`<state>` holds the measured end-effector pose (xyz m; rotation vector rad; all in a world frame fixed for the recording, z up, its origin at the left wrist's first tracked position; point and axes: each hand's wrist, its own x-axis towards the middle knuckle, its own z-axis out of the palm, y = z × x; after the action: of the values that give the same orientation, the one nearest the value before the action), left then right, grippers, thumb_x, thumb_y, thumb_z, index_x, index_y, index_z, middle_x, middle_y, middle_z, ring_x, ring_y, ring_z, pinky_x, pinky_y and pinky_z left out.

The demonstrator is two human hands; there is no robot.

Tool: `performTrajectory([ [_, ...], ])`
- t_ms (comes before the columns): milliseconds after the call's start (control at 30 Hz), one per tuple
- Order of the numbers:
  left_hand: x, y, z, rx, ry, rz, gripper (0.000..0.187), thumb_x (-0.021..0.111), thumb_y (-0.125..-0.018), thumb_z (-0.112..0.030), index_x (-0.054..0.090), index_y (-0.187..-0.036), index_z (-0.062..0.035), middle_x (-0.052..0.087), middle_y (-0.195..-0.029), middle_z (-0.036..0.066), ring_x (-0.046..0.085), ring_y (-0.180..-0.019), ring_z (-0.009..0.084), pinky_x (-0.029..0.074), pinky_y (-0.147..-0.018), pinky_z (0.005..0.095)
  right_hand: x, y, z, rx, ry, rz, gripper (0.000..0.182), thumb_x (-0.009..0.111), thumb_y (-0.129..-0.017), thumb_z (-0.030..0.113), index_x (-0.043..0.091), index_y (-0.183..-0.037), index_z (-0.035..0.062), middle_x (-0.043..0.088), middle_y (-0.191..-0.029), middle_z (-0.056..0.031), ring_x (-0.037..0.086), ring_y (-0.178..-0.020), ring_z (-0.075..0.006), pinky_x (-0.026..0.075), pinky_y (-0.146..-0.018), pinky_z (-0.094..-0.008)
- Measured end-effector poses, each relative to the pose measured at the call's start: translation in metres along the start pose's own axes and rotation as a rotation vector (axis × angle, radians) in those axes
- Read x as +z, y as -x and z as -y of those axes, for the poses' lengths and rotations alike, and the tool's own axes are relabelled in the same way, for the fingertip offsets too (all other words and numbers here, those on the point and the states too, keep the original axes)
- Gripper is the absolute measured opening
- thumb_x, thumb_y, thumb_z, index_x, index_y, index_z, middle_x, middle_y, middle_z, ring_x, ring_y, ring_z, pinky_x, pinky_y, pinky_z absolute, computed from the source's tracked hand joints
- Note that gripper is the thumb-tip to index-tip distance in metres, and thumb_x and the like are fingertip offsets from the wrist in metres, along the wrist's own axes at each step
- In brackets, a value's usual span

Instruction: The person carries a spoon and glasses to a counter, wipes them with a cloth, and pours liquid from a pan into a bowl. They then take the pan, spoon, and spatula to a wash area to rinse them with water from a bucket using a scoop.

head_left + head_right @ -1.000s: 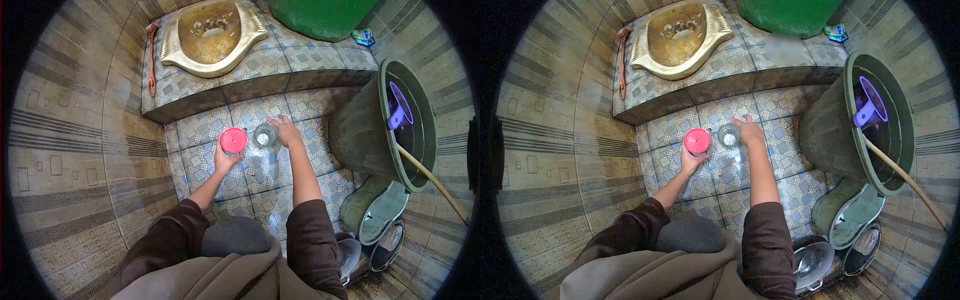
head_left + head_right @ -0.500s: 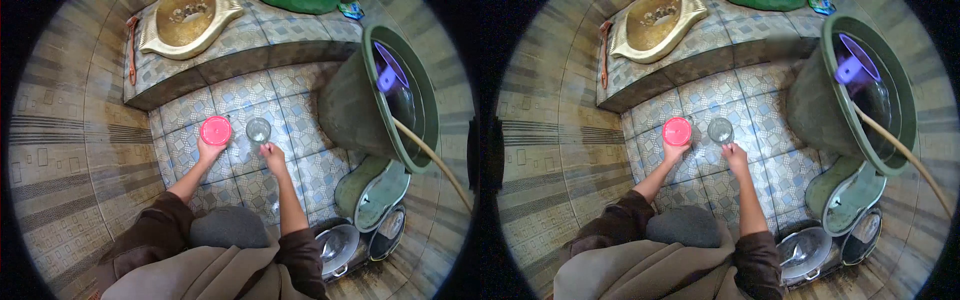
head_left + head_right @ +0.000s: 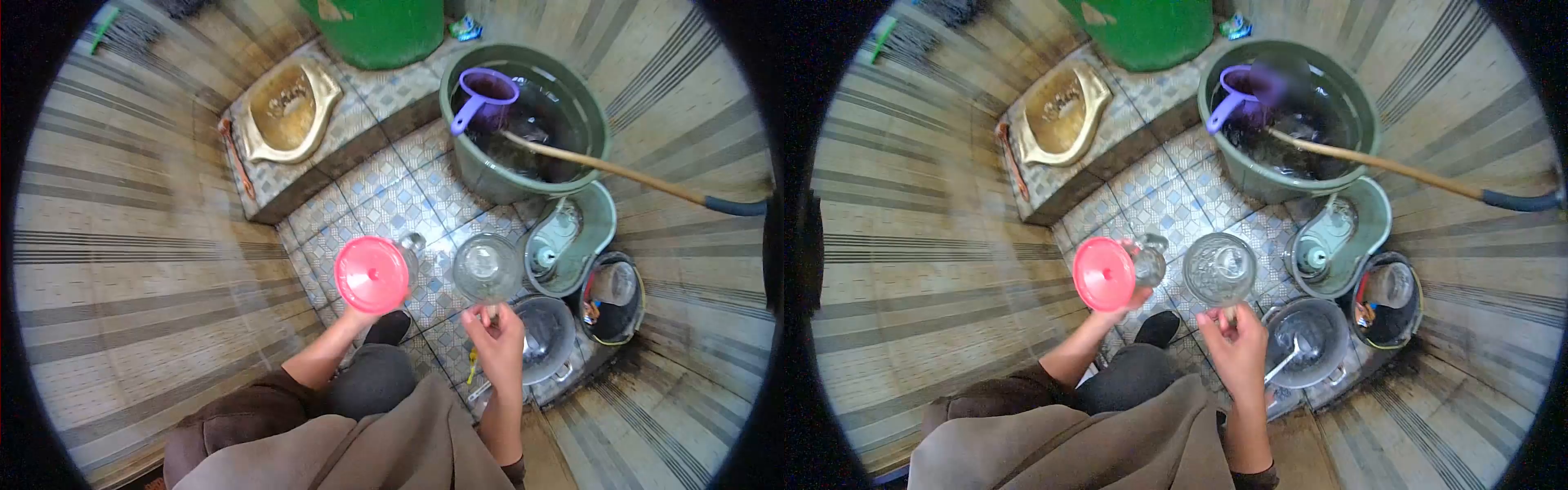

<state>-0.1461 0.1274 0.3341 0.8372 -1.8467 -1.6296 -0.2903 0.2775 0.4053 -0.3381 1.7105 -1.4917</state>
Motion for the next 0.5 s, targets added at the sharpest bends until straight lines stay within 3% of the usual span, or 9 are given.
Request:
performTrajectory([
  [33, 0.002, 0.006, -0.03, 0.038, -0.015, -0.011, 0.078, 0.074, -0.055, -0.013, 0.03, -0.119, -0.0048, 0.041, -0.113, 0.007, 0.042, -0.103, 0.0186, 0.033, -0.088, 0.0334, 0.001, 0.016, 0.031, -0.005, 0.008, -0.004, 0.029, 0.062, -0.069, 0.004, 0.035, -0.059, 0.0055, 0.052, -0.071, -0.0052, 0.043, -0.062, -0.004, 0.038, -0.052, -0.0191],
  [67, 0.0, 0.013, -0.054, -0.076, 0.079, -0.026, 0.078, 0.076, -0.05, -0.015, 0.033, -0.114, -0.005, 0.042, -0.11, 0.009, 0.043, -0.102, 0.0189, 0.034, -0.087, 0.0334, 0.006, 0.032, 0.063, -0.01, -0.108, -0.011, 0.029, 0.062, -0.069, 0.003, 0.035, -0.06, 0.0056, 0.052, -0.073, -0.0056, 0.044, -0.064, -0.004, 0.039, -0.054, -0.0188],
  [100, -0.003, 0.013, -0.088, -0.066, 0.094, -0.028, 0.078, 0.076, -0.05, -0.015, 0.033, -0.114, -0.005, 0.042, -0.11, 0.009, 0.043, -0.102, 0.0189, 0.034, -0.087, 0.0334, 0.012, 0.048, 0.097, -0.02, -0.222, -0.017, 0.028, 0.062, -0.07, 0.003, 0.035, -0.062, 0.0058, 0.052, -0.075, -0.006, 0.044, -0.066, -0.004, 0.04, -0.056, -0.0185],
  [167, -0.012, 0.008, -0.162, 0.226, -0.007, -0.072, 0.074, 0.078, -0.047, -0.016, 0.036, -0.108, -0.005, 0.044, -0.105, 0.01, 0.044, -0.101, 0.0201, 0.035, -0.087, 0.0339, 0.031, 0.076, 0.163, -0.022, -0.249, -0.025, 0.031, 0.066, -0.067, 0.006, 0.035, -0.063, 0.0063, 0.052, -0.078, -0.0065, 0.044, -0.065, -0.0044, 0.04, -0.057, -0.0191],
  [200, -0.017, 0.008, -0.2, 0.266, -0.012, -0.099, 0.067, 0.078, -0.047, -0.011, 0.04, -0.103, -0.0034, 0.048, -0.101, 0.014, 0.047, -0.098, 0.0208, 0.04, -0.083, 0.0304, 0.042, 0.088, 0.19, -0.049, -0.186, -0.062, 0.033, 0.068, -0.065, 0.009, 0.035, -0.062, 0.0063, 0.052, -0.077, -0.0061, 0.044, -0.065, -0.0045, 0.04, -0.056, -0.0194],
  [300, -0.044, 0.014, -0.293, 0.269, -0.078, -0.104, 0.065, 0.078, -0.048, -0.013, 0.041, -0.101, -0.0033, 0.048, -0.1, 0.013, 0.048, -0.096, 0.02, 0.041, -0.082, 0.0304, 0.076, 0.119, 0.258, -0.168, -0.037, -0.136, 0.039, 0.075, -0.057, 0.016, 0.037, -0.061, 0.0064, 0.051, -0.071, -0.0045, 0.043, -0.062, -0.0051, 0.038, -0.05, -0.0208],
  [367, -0.063, 0.02, -0.328, 0.29, -0.109, -0.153, 0.064, 0.078, -0.047, -0.012, 0.043, -0.099, -0.0034, 0.049, -0.098, 0.013, 0.048, -0.093, 0.0205, 0.041, -0.081, 0.0298, 0.097, 0.142, 0.302, -0.142, 0.208, -0.154, 0.034, 0.069, -0.062, 0.0, 0.036, -0.065, 0.0091, 0.047, -0.069, 0.0003, 0.041, -0.057, -0.0034, 0.037, -0.05, -0.0162],
  [433, -0.081, 0.022, -0.37, 0.31, -0.156, -0.134, 0.064, 0.077, -0.045, -0.015, 0.044, -0.098, -0.0041, 0.05, -0.097, 0.012, 0.049, -0.091, 0.0231, 0.04, -0.081, 0.0314, 0.112, 0.156, 0.334, -0.194, 0.185, -0.188, 0.036, 0.07, -0.061, 0.0, 0.035, -0.064, 0.0105, 0.041, -0.063, 0.0044, 0.037, -0.055, -0.0024, 0.033, -0.047, -0.0155],
  [500, -0.098, 0.029, -0.398, 0.397, -0.146, -0.189, 0.066, 0.076, -0.044, -0.019, 0.044, -0.099, -0.0051, 0.05, -0.096, 0.011, 0.049, -0.091, 0.026, 0.039, -0.081, 0.034, 0.118, 0.169, 0.346, -0.278, -0.142, -0.165, 0.037, 0.07, -0.062, 0.001, 0.034, -0.063, 0.0109, 0.039, -0.062, 0.0049, 0.035, -0.054, -0.0021, 0.032, -0.047, -0.0154],
])
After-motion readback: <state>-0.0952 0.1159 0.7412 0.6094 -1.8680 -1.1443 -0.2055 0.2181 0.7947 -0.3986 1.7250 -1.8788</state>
